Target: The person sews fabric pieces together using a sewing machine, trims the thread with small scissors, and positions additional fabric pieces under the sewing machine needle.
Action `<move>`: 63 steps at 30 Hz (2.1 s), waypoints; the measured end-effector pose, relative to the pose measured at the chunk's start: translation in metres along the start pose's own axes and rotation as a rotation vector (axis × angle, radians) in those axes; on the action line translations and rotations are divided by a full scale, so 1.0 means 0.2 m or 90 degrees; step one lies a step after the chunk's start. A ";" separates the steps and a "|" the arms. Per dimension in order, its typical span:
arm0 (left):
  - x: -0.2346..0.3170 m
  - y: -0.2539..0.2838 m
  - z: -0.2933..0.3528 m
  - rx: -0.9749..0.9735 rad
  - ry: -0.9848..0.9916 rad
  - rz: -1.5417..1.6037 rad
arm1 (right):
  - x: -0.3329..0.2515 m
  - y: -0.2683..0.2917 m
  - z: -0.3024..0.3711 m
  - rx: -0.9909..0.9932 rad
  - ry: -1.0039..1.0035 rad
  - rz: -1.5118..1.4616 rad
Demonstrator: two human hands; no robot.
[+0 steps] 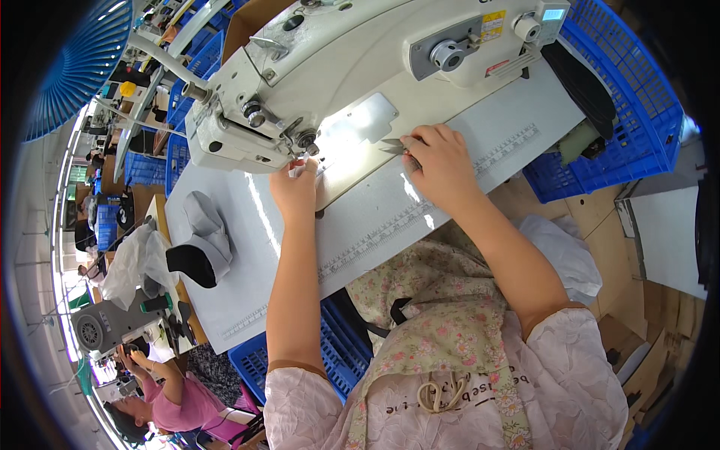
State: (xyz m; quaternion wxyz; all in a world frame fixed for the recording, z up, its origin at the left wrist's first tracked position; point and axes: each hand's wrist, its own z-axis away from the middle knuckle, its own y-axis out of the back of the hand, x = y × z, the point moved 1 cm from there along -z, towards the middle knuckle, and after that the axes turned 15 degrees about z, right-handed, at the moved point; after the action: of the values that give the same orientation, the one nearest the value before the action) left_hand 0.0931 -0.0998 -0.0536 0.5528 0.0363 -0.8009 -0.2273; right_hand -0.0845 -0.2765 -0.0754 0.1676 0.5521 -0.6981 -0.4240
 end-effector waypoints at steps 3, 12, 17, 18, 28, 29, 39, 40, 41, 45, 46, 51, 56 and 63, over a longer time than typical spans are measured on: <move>0.05 -0.02 0.01 0.024 0.019 0.000 | 0.00 0.00 0.00 -0.003 -0.001 0.001; -0.03 0.00 -0.02 0.006 0.061 -0.031 | 0.01 0.01 0.00 -0.003 -0.005 -0.006; -0.06 0.04 0.05 -0.013 -0.058 -0.080 | 0.00 0.01 0.00 0.000 -0.010 -0.021; -0.05 0.04 0.06 -0.029 -0.136 -0.138 | 0.00 0.01 0.00 0.001 -0.011 -0.021; -0.02 0.08 0.03 -0.146 -0.578 -0.337 | 0.00 0.01 0.00 0.031 -0.004 -0.018; -0.04 0.08 0.01 -0.169 -0.579 -0.341 | 0.00 0.01 0.00 0.035 -0.008 -0.016; -0.01 0.07 0.00 -0.178 -0.490 -0.258 | -0.01 0.03 -0.01 0.023 -0.004 -0.039; 0.01 0.07 0.02 -0.176 -0.489 -0.259 | 0.00 0.02 0.00 0.023 -0.005 -0.040; 0.01 0.07 0.05 -0.191 -0.380 -0.218 | 0.00 0.02 0.01 0.023 -0.003 -0.042; 0.13 0.19 0.23 -0.217 -0.086 -0.078 | 0.00 0.01 0.01 0.008 -0.023 -0.029; 0.17 0.24 0.28 -0.214 -0.086 -0.079 | -0.01 0.02 0.00 0.028 -0.038 -0.024; 0.20 0.48 0.59 -0.246 0.150 0.042 | 0.00 0.02 0.00 -0.017 -0.009 -0.001; 0.25 0.56 0.73 -0.293 0.245 0.291 | -0.01 0.02 -0.01 0.019 -0.003 -0.060; 0.22 0.47 0.67 -0.247 0.313 0.736 | -0.10 0.25 0.06 -0.260 -0.295 -0.528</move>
State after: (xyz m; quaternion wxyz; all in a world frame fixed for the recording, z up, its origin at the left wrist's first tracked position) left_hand -0.0258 0.0140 -0.0162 0.7492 -0.4494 -0.4862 -0.0187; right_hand -0.1173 -0.2511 -0.0384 -0.0694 0.6301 -0.3425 -0.6935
